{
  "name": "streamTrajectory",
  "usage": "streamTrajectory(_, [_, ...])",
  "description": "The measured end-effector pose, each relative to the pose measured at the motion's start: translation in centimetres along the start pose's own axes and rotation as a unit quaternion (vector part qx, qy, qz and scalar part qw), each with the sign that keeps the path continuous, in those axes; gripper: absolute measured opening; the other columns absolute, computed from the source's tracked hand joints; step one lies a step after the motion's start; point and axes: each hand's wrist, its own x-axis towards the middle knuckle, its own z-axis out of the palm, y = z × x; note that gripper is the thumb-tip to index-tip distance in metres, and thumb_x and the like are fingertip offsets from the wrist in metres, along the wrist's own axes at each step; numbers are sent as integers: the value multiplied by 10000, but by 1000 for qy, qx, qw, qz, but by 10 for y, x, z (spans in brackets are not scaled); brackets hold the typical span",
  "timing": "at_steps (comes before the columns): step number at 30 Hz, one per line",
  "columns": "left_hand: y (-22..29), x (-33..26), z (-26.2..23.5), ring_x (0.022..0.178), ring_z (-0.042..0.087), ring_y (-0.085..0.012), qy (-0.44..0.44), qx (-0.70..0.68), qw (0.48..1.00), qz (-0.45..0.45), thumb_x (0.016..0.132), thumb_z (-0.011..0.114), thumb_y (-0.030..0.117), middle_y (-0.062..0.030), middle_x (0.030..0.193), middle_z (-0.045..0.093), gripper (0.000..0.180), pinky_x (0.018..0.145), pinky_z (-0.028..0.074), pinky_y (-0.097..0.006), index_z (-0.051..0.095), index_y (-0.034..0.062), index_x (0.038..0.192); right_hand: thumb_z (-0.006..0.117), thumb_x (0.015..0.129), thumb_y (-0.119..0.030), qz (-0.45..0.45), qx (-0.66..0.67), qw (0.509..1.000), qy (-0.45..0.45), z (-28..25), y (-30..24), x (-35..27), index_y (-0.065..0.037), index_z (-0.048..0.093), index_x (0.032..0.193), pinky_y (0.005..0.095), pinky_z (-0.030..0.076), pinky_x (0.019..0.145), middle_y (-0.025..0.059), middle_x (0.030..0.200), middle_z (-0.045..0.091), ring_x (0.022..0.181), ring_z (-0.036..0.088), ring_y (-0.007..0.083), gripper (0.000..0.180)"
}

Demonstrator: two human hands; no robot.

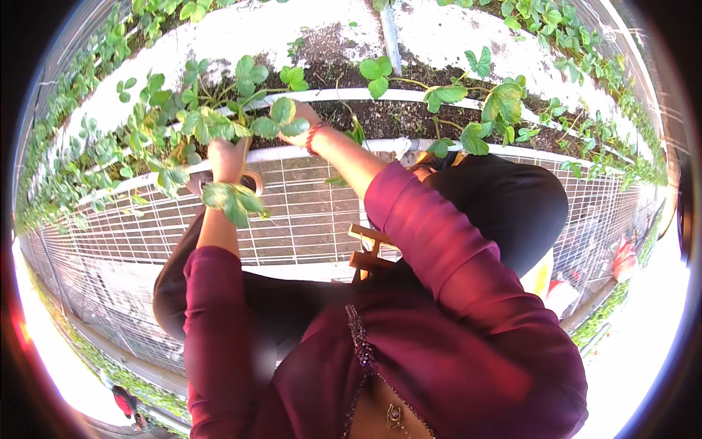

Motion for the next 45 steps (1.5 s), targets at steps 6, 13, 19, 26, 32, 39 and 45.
streamTrajectory(6, [32, -11, -14, 727, 662, -216, -10, -60, 997, -48, 702, 712, 57, -103, 812, 696, 217, 697, 506, -336, 672, 18, 912, 663, 791, -256, 224, 169, 958, 63, 15, -20, 10, -51, 691, 781, 385, 504, 650, 171, 739, 652, 707, 658, 294, 207])
streamTrajectory(13, [23, -7, -10, 837, 629, -277, 23, 20, 996, 85, 692, 738, 38, -108, 930, 644, 219, 770, 501, -351, 655, 31, 894, 641, 744, -191, 319, 254, 902, 138, 10, -24, 10, -25, 659, 719, 399, 505, 629, 184, 701, 636, 660, 639, 330, 169])
streamTrajectory(19, [20, -14, -13, 861, 621, -249, -4, -131, 991, -22, 707, 729, 14, -106, 967, 639, 224, 784, 493, -337, 655, 25, 918, 649, 763, -221, 238, 208, 943, 104, 3, -37, 17, -21, 680, 756, 399, 518, 650, 183, 709, 646, 676, 648, 330, 203])
streamTrajectory(26, [34, -9, -12, 883, 631, -272, -4, -5, 998, 59, 694, 694, -36, -138, 974, 639, 285, 807, 502, -326, 679, 47, 967, 682, 736, -307, 196, 110, 971, -86, 6, -17, 57, -102, 721, 867, 409, 528, 719, 157, 822, 679, 802, 660, 326, 246])
streamTrajectory(32, [31, -10, -15, 861, 643, -244, 1, 23, 996, 82, 722, 688, -24, -105, 975, 656, 259, 812, 501, -309, 670, 14, 978, 616, 725, -140, 158, 110, 974, -116, -1, -19, 58, -76, 695, 879, 413, 535, 756, 170, 882, 676, 849, 659, 336, 184])
streamTrajectory(39, [33, -10, -20, 908, 632, -172, -28, 38, 997, 63, 741, 685, -31, -77, 998, 658, 280, 804, 497, -287, 659, 12, 1016, 621, 823, -250, 142, 48, 986, 70, -10, -17, 42, -51, 657, 761, 446, 516, 646, 165, 707, 645, 687, 644, 349, 211])
streamTrajectory(45, [43, -9, -21, 939, 610, -215, -43, -18, 999, 25, 742, 677, 2, -123, 1069, 607, 369, 852, 476, -314, 630, 22, 1107, 610, 814, -220, 181, 148, 972, 2, -8, -15, 47, -85, 688, 885, 431, 519, 689, 160, 833, 670, 779, 647, 344, 171])
